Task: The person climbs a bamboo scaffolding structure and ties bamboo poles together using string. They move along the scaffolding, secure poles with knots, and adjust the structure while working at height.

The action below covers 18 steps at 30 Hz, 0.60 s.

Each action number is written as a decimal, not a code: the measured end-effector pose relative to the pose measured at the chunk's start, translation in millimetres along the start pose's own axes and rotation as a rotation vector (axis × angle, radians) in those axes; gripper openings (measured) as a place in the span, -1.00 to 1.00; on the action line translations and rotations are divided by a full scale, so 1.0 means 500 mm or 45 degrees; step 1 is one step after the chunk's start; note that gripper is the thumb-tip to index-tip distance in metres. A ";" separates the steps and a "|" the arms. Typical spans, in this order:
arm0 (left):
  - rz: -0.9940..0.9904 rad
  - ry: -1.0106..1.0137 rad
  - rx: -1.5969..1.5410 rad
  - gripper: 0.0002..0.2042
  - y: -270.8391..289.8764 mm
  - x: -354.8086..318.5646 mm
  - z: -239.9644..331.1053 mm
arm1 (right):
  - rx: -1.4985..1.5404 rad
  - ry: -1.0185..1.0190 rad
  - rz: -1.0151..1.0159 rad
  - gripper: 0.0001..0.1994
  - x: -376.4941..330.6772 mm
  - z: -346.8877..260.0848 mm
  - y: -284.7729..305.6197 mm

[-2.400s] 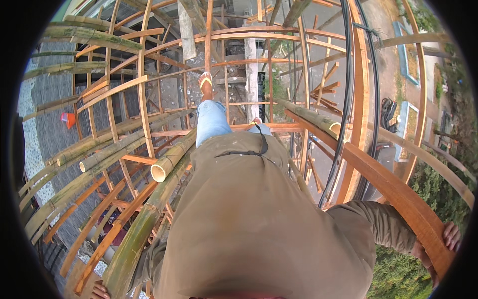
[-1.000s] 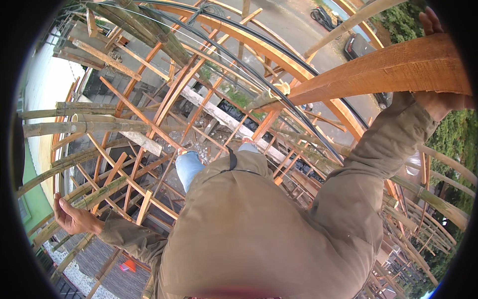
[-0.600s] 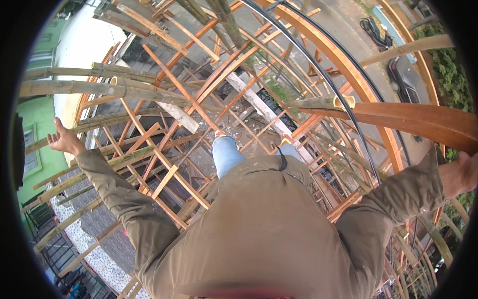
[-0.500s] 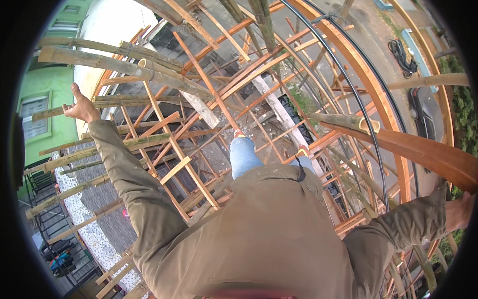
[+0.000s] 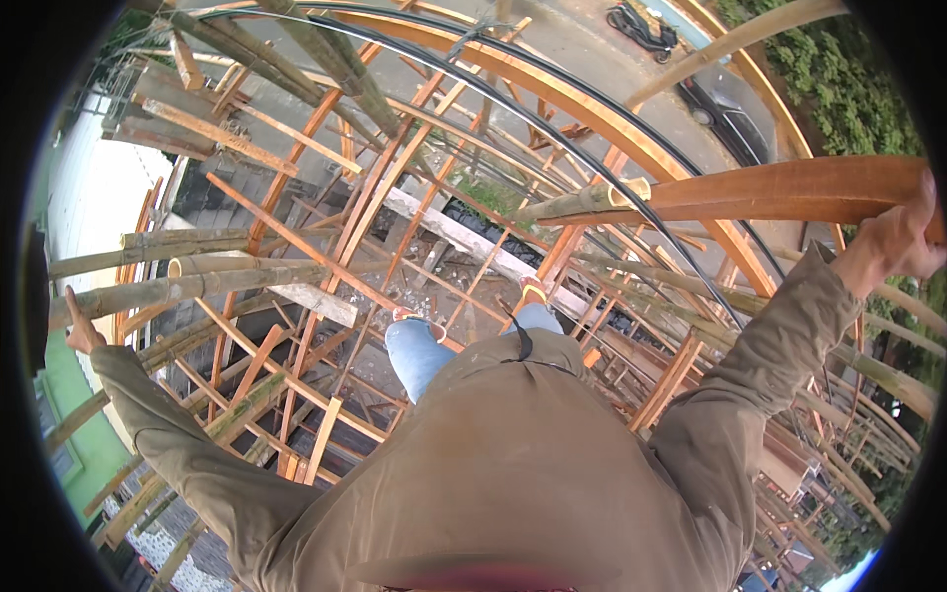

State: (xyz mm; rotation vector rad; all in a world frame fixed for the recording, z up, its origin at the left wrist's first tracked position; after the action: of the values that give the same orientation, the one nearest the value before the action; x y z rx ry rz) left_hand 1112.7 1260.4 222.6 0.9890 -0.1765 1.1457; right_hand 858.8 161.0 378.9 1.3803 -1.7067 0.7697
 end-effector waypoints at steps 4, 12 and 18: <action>0.019 -0.089 0.295 0.06 -0.058 0.095 -0.068 | 0.560 0.413 -0.228 -0.53 0.034 0.006 -0.023; 0.142 -0.243 0.715 -0.10 -0.084 0.210 -0.188 | 0.558 0.285 -0.154 -0.68 0.048 0.058 -0.053; 0.206 -0.314 0.903 -0.14 -0.084 0.211 -0.209 | 0.557 0.255 -0.087 -0.66 0.070 0.090 -0.075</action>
State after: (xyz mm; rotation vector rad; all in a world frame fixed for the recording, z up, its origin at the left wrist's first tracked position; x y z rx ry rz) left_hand 1158.2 1405.8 198.7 1.7725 -0.0420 1.2569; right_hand 883.0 97.3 386.0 1.5776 -1.3775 1.2504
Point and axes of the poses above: each hand's wrist, its own x-axis towards the middle knuckle, its own y-axis out of the back of the hand, z = x × y, the point moved 3 cm from there along x, towards the middle knuckle
